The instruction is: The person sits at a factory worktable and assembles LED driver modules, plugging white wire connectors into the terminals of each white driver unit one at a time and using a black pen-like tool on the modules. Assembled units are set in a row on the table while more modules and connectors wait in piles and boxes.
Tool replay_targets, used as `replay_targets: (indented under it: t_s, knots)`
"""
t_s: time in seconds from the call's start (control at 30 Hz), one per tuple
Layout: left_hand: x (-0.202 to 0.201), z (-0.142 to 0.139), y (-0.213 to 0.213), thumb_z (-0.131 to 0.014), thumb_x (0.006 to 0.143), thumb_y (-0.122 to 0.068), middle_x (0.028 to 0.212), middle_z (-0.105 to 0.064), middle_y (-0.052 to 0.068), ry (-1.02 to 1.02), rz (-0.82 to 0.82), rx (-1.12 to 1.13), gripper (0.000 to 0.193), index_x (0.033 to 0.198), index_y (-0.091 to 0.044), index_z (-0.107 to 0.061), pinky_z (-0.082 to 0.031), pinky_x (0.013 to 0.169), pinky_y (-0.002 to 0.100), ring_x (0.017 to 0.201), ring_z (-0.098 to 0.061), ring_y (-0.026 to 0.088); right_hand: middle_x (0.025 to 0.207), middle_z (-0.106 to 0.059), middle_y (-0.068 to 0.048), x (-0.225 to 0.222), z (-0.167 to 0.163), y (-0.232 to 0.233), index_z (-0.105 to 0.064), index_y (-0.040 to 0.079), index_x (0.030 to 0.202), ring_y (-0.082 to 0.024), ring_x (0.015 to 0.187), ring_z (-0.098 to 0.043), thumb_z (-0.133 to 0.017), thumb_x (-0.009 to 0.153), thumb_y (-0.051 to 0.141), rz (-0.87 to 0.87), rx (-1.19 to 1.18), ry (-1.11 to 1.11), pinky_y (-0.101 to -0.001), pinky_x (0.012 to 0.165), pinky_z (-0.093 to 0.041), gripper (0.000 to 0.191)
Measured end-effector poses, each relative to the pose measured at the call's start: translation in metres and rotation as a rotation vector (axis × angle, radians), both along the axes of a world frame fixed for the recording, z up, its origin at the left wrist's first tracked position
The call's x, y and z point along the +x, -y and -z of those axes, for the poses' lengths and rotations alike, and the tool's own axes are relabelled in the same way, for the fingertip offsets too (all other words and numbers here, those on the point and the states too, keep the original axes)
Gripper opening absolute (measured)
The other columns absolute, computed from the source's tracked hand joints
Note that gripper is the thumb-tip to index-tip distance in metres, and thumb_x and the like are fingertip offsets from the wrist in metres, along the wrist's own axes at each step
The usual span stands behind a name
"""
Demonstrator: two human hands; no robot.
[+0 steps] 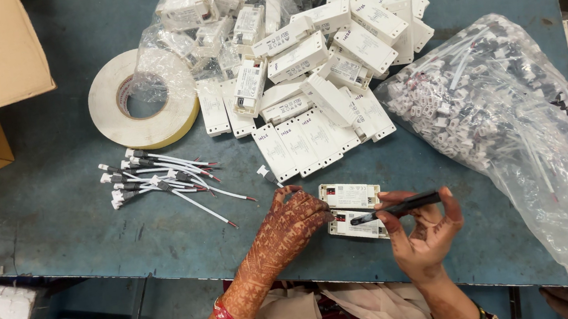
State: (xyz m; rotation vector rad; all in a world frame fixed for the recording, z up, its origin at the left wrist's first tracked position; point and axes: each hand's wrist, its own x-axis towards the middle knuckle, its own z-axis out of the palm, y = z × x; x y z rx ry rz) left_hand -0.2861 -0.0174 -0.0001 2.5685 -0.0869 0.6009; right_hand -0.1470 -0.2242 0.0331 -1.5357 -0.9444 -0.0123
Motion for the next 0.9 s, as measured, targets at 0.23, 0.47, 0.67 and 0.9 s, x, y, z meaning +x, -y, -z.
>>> replay_targets:
  t_s: [0.23,0.47,0.67,0.9]
  knots:
    - [-0.001,0.000,-0.001,-0.064,0.088,-0.013,0.117,-0.068,0.000,0.014,-0.004,-0.009,0.023,0.108,-0.017,-0.076,-0.037,0.113,0.051,0.117,-0.062,0.021,0.117,-0.069,-0.024,-0.005,0.009,-0.009,-0.014,0.029,0.156,-0.029,0.102,-0.075,-0.069,0.094,-0.004,-0.083,0.026,0.110,-0.0392,0.087,-0.065,0.089]
    - [0.000,0.001,-0.002,-0.064,0.087,-0.012,0.117,-0.068,-0.001,0.002,-0.001,-0.006,0.024,0.107,-0.016,-0.076,-0.036,0.113,0.052,0.115,-0.062,0.020,0.113,-0.071,-0.019,-0.002,0.007,-0.017,-0.019,0.031,0.156,-0.027,0.102,-0.076,-0.071,0.093,-0.005,-0.159,0.044,0.231,-0.0387,0.088,-0.065,0.089]
    - [0.003,0.000,-0.003,-0.066,0.086,-0.012,0.117,-0.068,-0.001,0.013,-0.003,-0.019,0.023,0.106,-0.017,-0.076,-0.036,0.112,0.051,0.115,-0.062,0.019,0.111,-0.074,-0.015,0.000,-0.005,-0.022,-0.024,0.034,0.158,-0.024,0.100,-0.076,-0.073,0.090,-0.007,-0.208,0.030,0.284,-0.0351,0.085,-0.063,0.093]
    - [0.006,0.001,-0.003,-0.067,0.086,-0.013,0.117,-0.068,-0.001,0.029,-0.006,-0.045,0.022,0.105,-0.018,-0.076,-0.037,0.113,0.051,0.116,-0.062,0.019,0.108,-0.075,-0.013,0.003,-0.018,-0.028,-0.025,0.034,0.159,-0.024,0.096,-0.077,-0.075,0.088,-0.006,-0.223,-0.033,0.347,-0.0361,0.082,-0.060,0.095]
